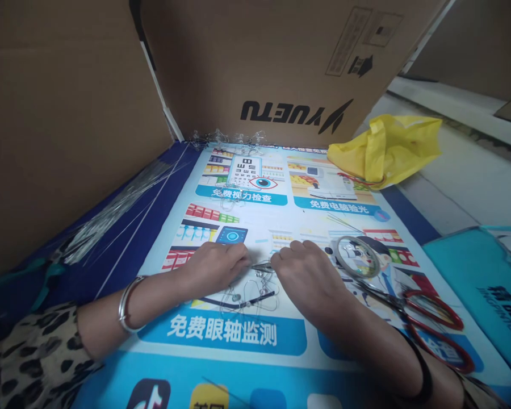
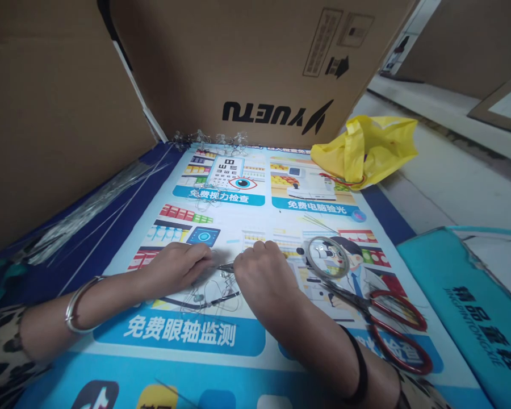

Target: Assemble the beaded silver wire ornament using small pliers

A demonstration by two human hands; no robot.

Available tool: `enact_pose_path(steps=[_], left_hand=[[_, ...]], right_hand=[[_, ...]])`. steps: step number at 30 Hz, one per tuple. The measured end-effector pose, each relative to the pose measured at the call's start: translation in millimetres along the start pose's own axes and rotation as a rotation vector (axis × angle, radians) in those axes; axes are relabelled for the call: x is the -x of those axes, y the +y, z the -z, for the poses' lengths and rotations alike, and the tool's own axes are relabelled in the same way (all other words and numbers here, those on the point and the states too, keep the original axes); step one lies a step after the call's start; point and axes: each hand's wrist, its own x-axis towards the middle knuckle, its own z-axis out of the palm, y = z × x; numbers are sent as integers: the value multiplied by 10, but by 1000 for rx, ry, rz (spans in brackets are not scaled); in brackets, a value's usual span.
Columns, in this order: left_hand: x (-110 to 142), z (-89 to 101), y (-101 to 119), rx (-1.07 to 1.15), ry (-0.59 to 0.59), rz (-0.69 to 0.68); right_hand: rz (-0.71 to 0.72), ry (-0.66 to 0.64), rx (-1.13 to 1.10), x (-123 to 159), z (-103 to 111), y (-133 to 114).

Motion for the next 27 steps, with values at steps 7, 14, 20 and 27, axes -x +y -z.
enact_pose_path(steps=[7,14,20,27], left_hand=[[-1,0,-19,20,-17,27],[-6,10,-14,-5,-23,7],[1,3,-21,20,-16,-10],[2,-16,-32,50,18,-5]], right_hand=[[-5,9,-3,4,-46,7],[6,39,0,5,-59,12],[6,53,-1,8,-68,16],[6,33,-14,5,-77,20]])
